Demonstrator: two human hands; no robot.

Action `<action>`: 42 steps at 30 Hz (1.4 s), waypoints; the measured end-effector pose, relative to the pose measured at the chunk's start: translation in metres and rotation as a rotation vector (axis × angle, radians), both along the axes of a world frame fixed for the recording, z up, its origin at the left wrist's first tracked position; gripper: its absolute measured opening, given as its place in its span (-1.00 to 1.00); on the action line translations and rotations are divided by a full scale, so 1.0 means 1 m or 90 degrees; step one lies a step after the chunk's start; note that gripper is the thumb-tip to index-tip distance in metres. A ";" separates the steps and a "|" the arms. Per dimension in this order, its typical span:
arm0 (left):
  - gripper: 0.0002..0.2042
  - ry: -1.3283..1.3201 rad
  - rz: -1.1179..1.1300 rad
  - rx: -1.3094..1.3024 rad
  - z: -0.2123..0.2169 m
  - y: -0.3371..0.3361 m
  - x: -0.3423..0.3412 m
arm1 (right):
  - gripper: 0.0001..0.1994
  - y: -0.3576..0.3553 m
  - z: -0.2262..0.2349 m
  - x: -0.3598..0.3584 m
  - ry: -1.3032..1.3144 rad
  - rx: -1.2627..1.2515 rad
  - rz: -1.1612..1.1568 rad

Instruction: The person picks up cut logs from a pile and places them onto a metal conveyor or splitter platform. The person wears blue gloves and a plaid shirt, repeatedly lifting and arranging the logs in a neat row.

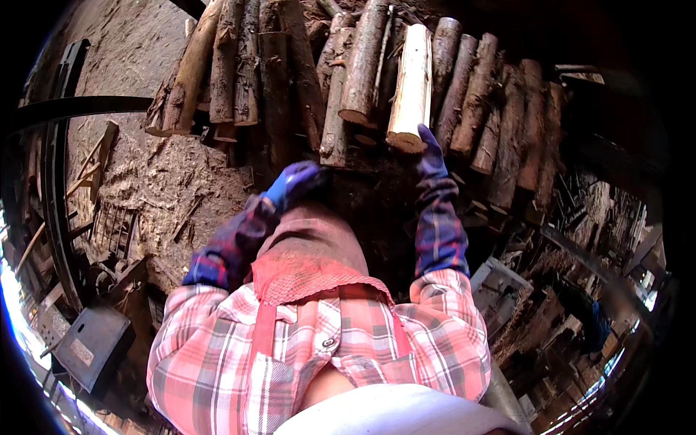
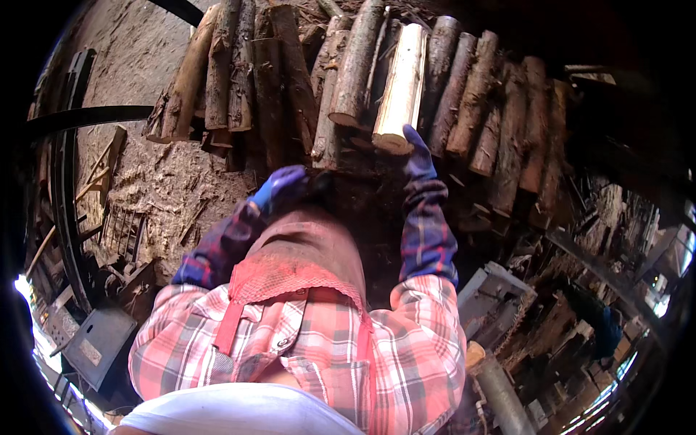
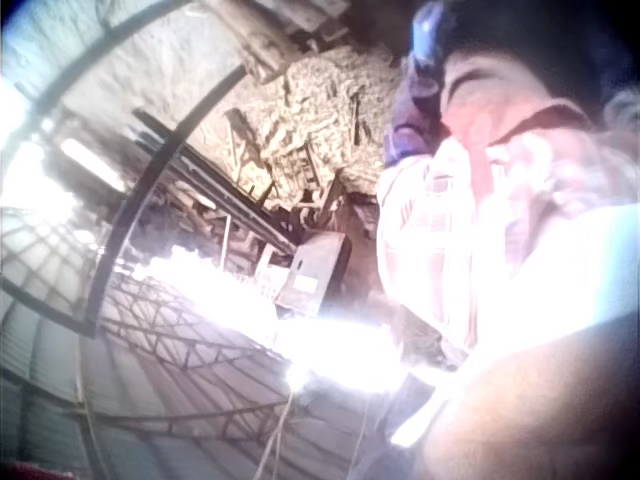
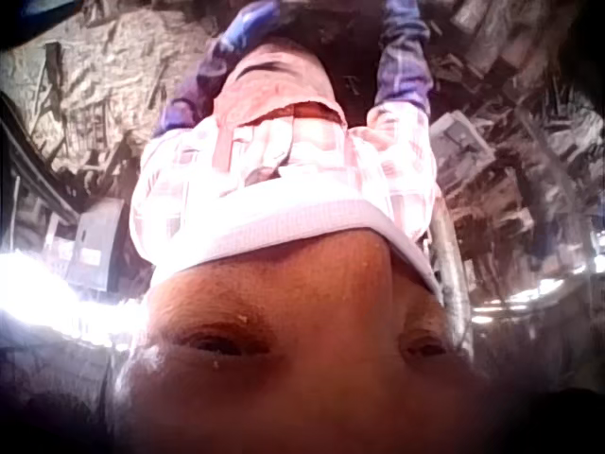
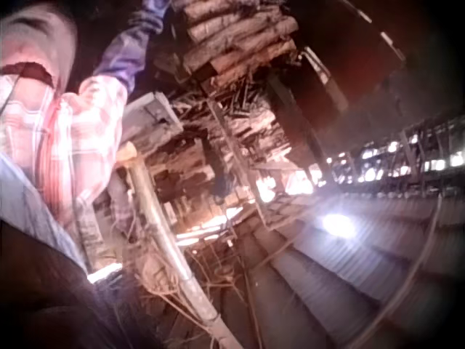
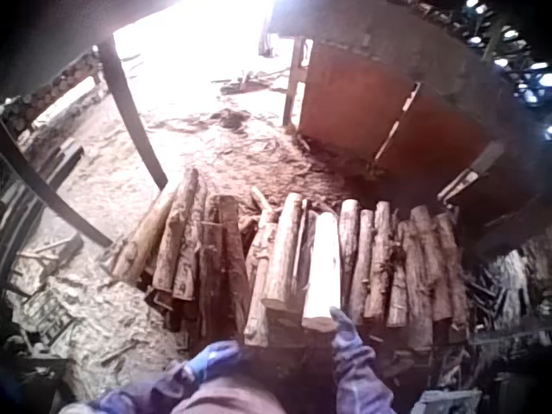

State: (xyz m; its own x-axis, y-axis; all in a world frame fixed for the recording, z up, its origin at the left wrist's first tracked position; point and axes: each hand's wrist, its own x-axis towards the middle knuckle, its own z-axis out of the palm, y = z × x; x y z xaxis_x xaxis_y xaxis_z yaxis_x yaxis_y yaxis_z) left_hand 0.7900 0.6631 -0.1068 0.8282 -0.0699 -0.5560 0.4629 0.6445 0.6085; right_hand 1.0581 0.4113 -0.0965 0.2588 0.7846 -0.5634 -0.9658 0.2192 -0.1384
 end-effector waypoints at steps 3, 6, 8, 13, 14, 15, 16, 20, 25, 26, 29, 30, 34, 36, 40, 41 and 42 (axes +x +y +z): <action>-0.81 -0.034 0.007 -0.024 0.037 -0.024 0.078 | -0.21 -0.033 0.061 -0.102 -0.060 0.042 -0.120; -0.61 -0.120 0.079 -0.243 0.021 -0.076 0.121 | -0.18 -0.060 0.138 -0.199 -0.122 0.059 -0.163; -0.52 -0.209 0.045 -0.254 0.012 -0.124 0.135 | -0.27 -0.098 0.132 -0.256 -0.112 0.009 -0.144; -0.48 -0.129 -0.103 -0.396 0.119 -0.228 0.080 | -0.41 -0.177 0.147 -0.344 -0.234 -0.206 -0.128; -0.49 -0.131 -0.097 -0.364 0.109 -0.239 0.074 | -0.37 -0.179 0.158 -0.349 -0.379 -0.170 -0.173; -0.48 -0.145 -0.130 -0.182 0.109 -0.258 0.066 | -0.34 -0.187 0.162 -0.358 -0.517 -0.254 -0.294; -0.45 -0.226 -0.099 -0.076 0.116 -0.277 0.048 | -0.31 -0.196 0.171 -0.359 -0.658 -0.334 -0.381; -0.40 -0.541 -0.144 -0.189 0.116 -0.357 0.013 | -0.25 -0.227 0.178 -0.377 -0.920 -0.822 -0.373; -0.41 -0.607 -0.196 -0.066 0.229 -0.443 -0.018 | -0.17 -0.263 0.237 -0.384 -0.952 -0.806 -0.541; -0.40 -0.697 -0.214 -0.042 0.257 -0.446 -0.019 | -0.16 -0.274 0.255 -0.385 -0.956 -0.777 -0.576; -0.41 -0.816 -0.277 0.137 0.301 -0.447 -0.013 | -0.11 -0.334 0.313 -0.380 -1.006 -0.853 -0.612; -0.44 -0.859 -0.262 0.208 0.298 -0.439 -0.010 | -0.09 -0.355 0.324 -0.369 -1.009 -0.901 -0.579; -0.54 -0.557 -0.347 0.258 0.289 -0.408 -0.027 | 0.01 -0.453 0.299 -0.331 -0.739 -1.387 -0.089; -0.56 -0.569 -0.410 0.283 0.238 -0.371 -0.016 | 0.10 -0.489 0.242 -0.358 -0.979 -1.206 -0.032; -0.64 -0.359 -0.344 0.355 0.156 -0.270 -0.036 | 0.06 -0.441 0.233 -0.388 -0.658 -1.352 0.214; -0.65 -0.321 -0.297 0.342 0.137 -0.249 -0.044 | 0.04 -0.460 0.218 -0.404 -0.778 -1.302 0.138; -0.65 -0.288 -0.230 0.336 0.117 -0.228 -0.043 | 0.02 -0.478 0.207 -0.401 -0.915 -1.228 0.056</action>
State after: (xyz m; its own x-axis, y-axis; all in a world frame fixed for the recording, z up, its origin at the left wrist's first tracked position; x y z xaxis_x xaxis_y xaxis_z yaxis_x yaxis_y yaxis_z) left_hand 0.7466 0.4354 0.0107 0.9583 -0.1986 -0.2053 0.2236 0.0742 0.9719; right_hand 0.6576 -0.0665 0.1101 0.9865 -0.1541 0.0550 -0.1243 -0.9242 -0.3612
